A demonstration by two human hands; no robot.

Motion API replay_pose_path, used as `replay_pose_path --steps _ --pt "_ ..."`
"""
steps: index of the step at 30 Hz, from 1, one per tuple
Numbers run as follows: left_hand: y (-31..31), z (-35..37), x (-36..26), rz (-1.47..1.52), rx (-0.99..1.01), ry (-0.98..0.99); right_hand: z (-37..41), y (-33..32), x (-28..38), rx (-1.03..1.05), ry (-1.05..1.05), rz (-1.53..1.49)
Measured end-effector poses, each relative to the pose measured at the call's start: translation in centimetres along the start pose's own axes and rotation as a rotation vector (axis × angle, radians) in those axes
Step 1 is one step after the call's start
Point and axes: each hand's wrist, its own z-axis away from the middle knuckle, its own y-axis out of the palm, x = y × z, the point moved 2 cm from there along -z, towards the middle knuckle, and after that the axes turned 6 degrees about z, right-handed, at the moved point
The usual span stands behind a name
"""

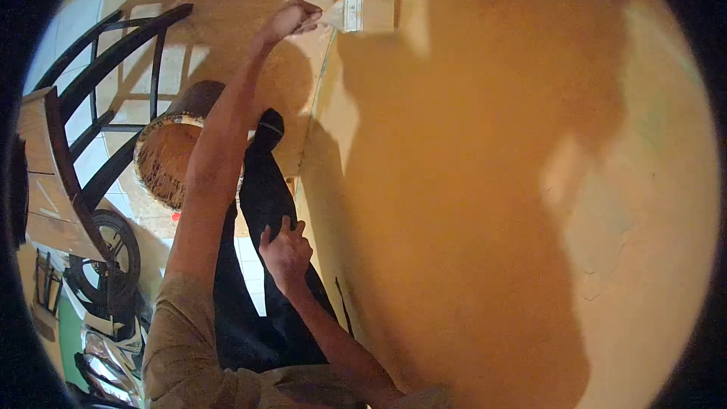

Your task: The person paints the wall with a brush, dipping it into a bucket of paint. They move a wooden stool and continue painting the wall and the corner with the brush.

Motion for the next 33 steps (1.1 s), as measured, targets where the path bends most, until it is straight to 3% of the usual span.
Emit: replay_pose_path --steps 1,4,6,8,9,10,12,16,18,20,22,24,26,27,28,32,33 --pt "0.2 0.0 0.7 0.316 0.118 0.004 -0.2 -0.1 0.0 0.008 0.006 -0.004" --pt "2.3 -0.9 2.4 0.399 0.137 0.063 -0.1 -0.1 -0.1 0.019 0.014 0.006" --pt "3.5 -3.1 5.2 0.348 0.190 -0.014 -0.3 -0.3 -0.3 0.017 0.008 0.023" --pt "4.2 -3.7 6.3 -0.331 -0.103 -0.227 -0.4 -0.7 -0.3 0.045 -0.013 0.004" --pt "4.4 -1.1 3.2 -0.516 -0.411 -0.269 -0.4 -0.5 -0.3 0.058 -0.008 0.018" --pt "4.2 -0.8 2.3 -0.518 -0.412 -0.269 -0.4 -0.4 -0.3 0.059 -0.009 0.016" --pt "4.2 -0.4 1.3 -0.896 -0.429 -0.229 -0.3 -0.1 -0.4 0.052 -0.007 0.031" --pt "5.0 -0.1 -0.3 -0.958 -0.429 -0.109 -0.2 0.1 -0.4 0.050 -0.004 -0.011" --pt "5.7 -1.0 -2.1 -0.926 -0.287 0.019 -0.2 -0.3 -0.3 0.054 0.007 0.007" --pt "5.0 0.7 -6.7 -1.003 -0.245 -0.035 -0.2 -0.2 -0.3 0.043 0.010 -0.005" --pt "3.5 1.7 -7.8 -0.783 -0.318 -0.015 -0.1 0.0 -0.3 0.038 0.013 -0.015" --pt "1.4 0.8 -4.5 -0.711 -0.353 -0.019 -0.1 0.2 -0.3 0.016 0.005 0.016" --pt "0.3 -1.2 0.5 0.034 -0.185 0.084 0.0 0.4 -0.4 0.005 0.002 0.010" --pt "1.2 -0.2 -0.7 0.435 -0.213 0.012 -0.1 0.4 -0.4 -0.009 0.001 0.005" --pt "1.1 -0.7 -0.2 0.437 -0.213 0.012 -0.1 0.4 -0.3 -0.009 0.002 0.007" --pt "2.7 -1.6 -1.0 0.217 0.249 0.105 -0.1 0.0 -0.1 0.012 -0.005 0.018" --pt "3.4 -1.4 -1.5 -0.071 0.180 0.186 -0.2 -0.1 0.0 0.004 -0.007 0.030"
